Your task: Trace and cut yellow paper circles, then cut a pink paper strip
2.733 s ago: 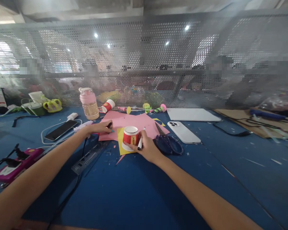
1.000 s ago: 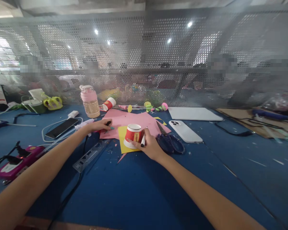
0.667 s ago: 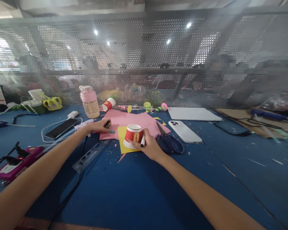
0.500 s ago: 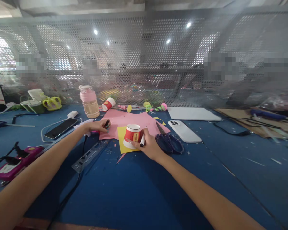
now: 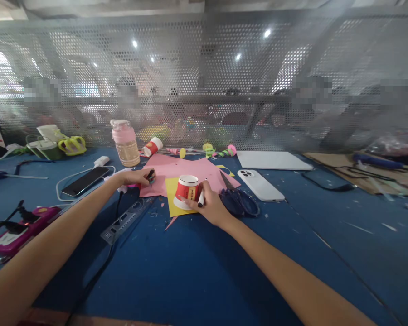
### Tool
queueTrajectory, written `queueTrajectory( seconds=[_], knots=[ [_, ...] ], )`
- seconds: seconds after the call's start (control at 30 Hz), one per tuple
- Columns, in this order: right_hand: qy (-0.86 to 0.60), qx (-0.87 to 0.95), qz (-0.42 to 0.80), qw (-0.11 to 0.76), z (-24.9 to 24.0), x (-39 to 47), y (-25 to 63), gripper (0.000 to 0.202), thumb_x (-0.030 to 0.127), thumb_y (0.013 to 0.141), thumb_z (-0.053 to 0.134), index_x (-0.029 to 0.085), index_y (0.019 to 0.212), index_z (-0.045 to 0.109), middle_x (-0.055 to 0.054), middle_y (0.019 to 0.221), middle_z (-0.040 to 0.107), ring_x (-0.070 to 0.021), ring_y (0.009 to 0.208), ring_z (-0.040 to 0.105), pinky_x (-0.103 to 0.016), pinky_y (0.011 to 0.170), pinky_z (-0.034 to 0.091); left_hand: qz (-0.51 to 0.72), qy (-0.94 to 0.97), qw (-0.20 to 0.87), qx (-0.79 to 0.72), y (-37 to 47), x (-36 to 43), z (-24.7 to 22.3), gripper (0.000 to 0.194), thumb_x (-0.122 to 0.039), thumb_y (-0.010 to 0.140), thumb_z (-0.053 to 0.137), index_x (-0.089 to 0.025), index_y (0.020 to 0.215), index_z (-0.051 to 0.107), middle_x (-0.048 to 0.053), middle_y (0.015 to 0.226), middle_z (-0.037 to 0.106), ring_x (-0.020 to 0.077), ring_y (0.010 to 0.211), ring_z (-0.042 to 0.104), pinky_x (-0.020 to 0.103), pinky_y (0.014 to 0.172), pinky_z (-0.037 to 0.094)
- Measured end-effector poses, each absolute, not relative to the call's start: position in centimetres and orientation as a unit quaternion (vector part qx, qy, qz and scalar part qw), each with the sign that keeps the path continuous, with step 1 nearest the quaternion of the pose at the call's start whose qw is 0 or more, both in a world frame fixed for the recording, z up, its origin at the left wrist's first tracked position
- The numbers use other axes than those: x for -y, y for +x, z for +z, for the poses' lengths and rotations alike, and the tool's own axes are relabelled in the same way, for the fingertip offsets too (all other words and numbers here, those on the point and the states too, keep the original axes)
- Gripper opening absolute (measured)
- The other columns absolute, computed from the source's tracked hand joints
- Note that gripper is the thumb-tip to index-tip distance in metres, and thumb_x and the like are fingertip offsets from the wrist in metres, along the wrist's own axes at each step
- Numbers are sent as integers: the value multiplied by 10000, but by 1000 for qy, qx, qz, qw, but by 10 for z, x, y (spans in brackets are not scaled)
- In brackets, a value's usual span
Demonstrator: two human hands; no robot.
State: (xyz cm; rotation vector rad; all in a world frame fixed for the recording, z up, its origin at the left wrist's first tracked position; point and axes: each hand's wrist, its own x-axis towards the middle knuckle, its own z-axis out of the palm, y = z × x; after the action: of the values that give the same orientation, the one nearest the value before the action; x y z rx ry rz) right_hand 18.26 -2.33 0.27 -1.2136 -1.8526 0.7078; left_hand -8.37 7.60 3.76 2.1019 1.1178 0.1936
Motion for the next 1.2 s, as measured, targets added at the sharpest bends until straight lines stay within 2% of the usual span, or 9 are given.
queueTrajectory(
  seconds=[0.23,0.43,0.53,0.63,0.73,0.8,0.9,1.07,1.2],
  knots=[
    [-476,730,286,398,3,24,182,438,556,633,592,233,760,325,6,644,532,-163,560,504,-294,516,389,62,828,343,-440,-80,-72,41,267,-269,590,569,-209,679,324,-48,690,349,115,637,330,256,629,327],
    [-476,729,286,401,4,24,183,439,551,631,606,235,759,329,7,642,543,-172,561,513,-296,508,396,33,839,287,-461,-79,-71,44,218,-154,548,510,-205,681,344,-42,697,397,118,645,381,245,623,361],
    [-475,729,285,403,3,23,183,444,555,626,610,235,753,330,12,637,534,-164,550,504,-291,501,392,10,840,237,-489,-77,-67,50,168,-163,588,504,-200,684,372,-35,700,446,124,652,427,238,625,380],
    [-477,730,290,396,3,23,183,442,550,633,607,233,762,326,26,605,503,-161,541,493,-289,499,391,-21,833,158,-530,-69,-57,58,104,-264,685,521,-179,715,470,9,753,544,161,720,506,263,676,405],
    [-475,727,298,397,5,24,182,445,551,634,606,236,758,318,30,604,495,-159,548,489,-285,500,388,-51,809,64,-582,-52,-42,60,233,-357,754,527,-137,795,591,119,935,623,262,944,551,345,813,406],
    [-472,726,300,399,6,25,182,455,561,623,609,236,754,317,27,618,498,-154,551,484,-282,502,385,-74,782,16,-619,-36,-31,56,253,-292,804,488,-99,873,636,193,1028,625,323,1045,536,410,846,403],
    [-472,730,297,395,7,25,182,462,568,619,608,238,739,308,49,578,451,-140,523,454,-271,487,366,-116,741,-15,-661,-14,-17,47,250,-108,776,491,-40,958,649,261,1040,628,349,1003,578,427,769,451],
    [-462,739,292,393,5,23,182,448,543,638,611,238,735,298,60,568,438,-129,507,439,-259,477,348,-138,727,-35,-672,0,-6,45,345,-27,793,416,-50,1064,628,255,1119,606,310,1040,585,360,740,484],
    [-461,741,289,393,5,23,182,448,545,641,607,239,735,293,57,567,443,-128,502,438,-257,472,342,-135,728,-34,-671,1,-6,46,353,-17,786,422,-41,1077,622,272,1132,593,315,1049,583,374,757,482]
  ],
)
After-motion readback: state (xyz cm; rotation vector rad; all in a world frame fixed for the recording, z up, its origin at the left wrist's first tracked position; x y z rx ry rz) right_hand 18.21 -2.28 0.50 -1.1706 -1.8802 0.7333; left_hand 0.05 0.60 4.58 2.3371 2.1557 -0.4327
